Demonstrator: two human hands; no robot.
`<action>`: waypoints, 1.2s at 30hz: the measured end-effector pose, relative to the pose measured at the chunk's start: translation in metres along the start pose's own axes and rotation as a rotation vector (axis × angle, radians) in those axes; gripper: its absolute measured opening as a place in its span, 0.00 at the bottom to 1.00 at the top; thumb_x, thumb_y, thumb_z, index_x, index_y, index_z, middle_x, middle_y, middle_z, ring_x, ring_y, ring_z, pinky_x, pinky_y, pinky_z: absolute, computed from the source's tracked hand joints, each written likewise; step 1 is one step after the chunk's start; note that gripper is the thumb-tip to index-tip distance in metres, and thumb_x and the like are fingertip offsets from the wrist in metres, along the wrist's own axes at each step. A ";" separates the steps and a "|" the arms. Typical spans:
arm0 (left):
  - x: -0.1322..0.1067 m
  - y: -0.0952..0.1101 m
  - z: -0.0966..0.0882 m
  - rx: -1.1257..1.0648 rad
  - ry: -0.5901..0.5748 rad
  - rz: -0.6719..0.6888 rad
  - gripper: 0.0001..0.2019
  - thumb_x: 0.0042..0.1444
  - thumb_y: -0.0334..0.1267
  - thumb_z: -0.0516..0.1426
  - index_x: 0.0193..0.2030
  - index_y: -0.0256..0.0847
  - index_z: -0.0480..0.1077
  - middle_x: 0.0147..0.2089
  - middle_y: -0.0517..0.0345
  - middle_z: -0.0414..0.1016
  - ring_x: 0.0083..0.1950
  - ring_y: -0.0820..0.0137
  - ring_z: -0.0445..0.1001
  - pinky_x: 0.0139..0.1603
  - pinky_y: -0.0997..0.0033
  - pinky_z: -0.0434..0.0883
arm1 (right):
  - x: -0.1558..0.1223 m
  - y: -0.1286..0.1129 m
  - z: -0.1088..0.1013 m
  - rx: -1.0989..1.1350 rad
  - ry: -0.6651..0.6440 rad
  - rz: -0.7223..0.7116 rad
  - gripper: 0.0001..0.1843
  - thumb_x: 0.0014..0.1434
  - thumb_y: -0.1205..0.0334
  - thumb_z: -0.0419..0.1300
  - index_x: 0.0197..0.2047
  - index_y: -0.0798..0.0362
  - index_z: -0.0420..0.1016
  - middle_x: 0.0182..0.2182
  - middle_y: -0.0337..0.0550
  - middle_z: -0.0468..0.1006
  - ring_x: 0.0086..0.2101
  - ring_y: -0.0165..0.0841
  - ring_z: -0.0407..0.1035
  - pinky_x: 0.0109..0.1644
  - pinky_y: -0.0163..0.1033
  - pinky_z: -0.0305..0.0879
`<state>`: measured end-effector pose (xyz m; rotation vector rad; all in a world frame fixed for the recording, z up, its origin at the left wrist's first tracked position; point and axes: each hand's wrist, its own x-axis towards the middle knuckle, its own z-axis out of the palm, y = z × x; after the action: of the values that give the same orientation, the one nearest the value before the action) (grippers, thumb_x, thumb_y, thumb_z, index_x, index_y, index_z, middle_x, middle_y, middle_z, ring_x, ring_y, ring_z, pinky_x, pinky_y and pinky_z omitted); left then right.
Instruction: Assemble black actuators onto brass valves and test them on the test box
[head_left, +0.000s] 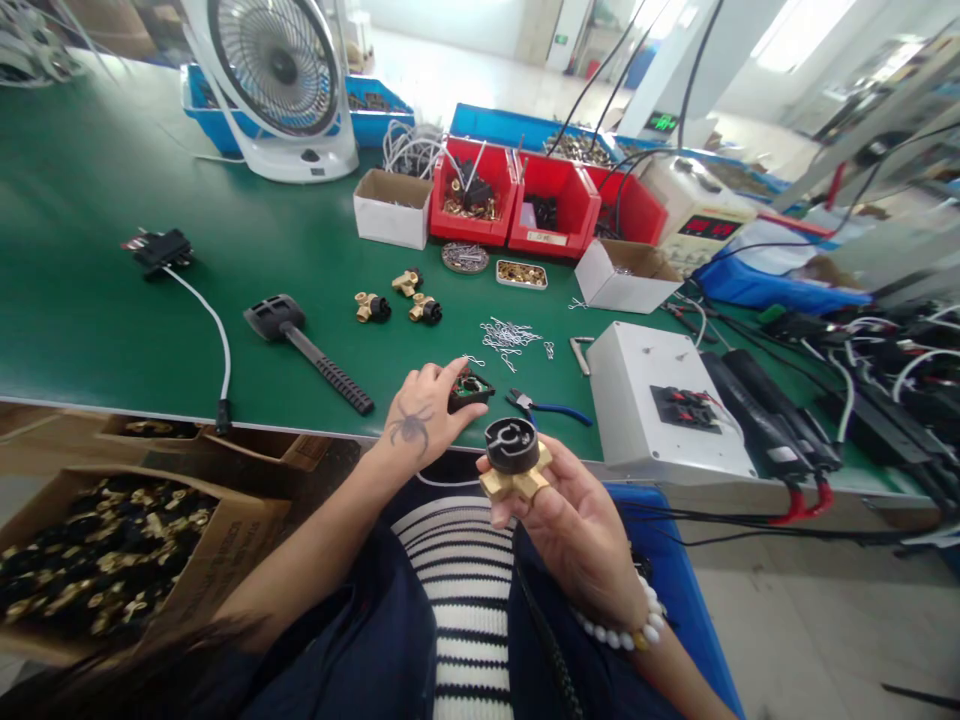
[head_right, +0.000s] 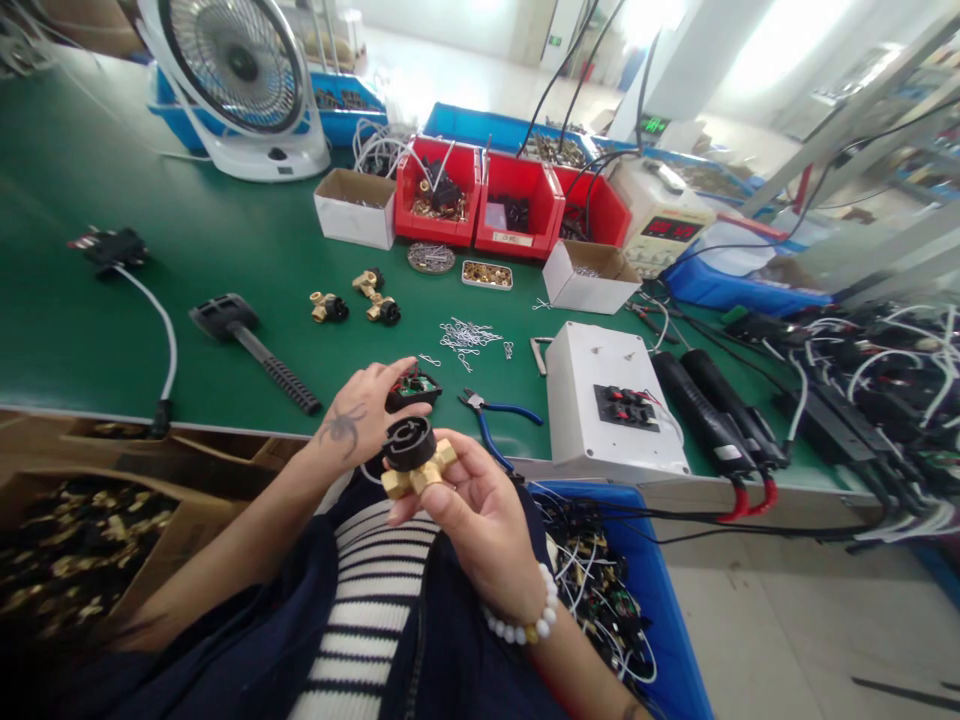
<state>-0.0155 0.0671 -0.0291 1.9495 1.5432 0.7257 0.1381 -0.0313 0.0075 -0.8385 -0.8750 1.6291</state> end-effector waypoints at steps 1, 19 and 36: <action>0.000 -0.004 -0.003 -0.069 0.001 0.000 0.29 0.60 0.47 0.59 0.64 0.34 0.64 0.52 0.41 0.74 0.53 0.53 0.72 0.58 0.49 0.68 | -0.001 0.000 0.000 0.002 -0.007 0.004 0.24 0.55 0.50 0.71 0.51 0.49 0.73 0.39 0.45 0.80 0.29 0.33 0.74 0.37 0.42 0.75; -0.041 0.018 -0.050 -0.545 0.030 0.481 0.21 0.69 0.38 0.48 0.68 0.51 0.60 0.72 0.58 0.57 0.73 0.62 0.55 0.74 0.57 0.52 | -0.004 -0.008 0.005 0.108 -0.103 0.169 0.24 0.60 0.46 0.66 0.53 0.51 0.73 0.37 0.44 0.81 0.25 0.28 0.74 0.33 0.34 0.75; -0.060 0.027 -0.047 -0.365 0.099 0.533 0.34 0.62 0.57 0.53 0.71 0.49 0.51 0.75 0.48 0.49 0.75 0.57 0.50 0.73 0.55 0.55 | -0.001 -0.002 0.012 0.004 0.016 -0.045 0.17 0.60 0.53 0.68 0.52 0.44 0.76 0.33 0.38 0.81 0.27 0.29 0.76 0.35 0.33 0.74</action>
<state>-0.0419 0.0072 0.0179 2.0659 0.8501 1.2400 0.1289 -0.0337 0.0154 -0.8223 -0.8737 1.5826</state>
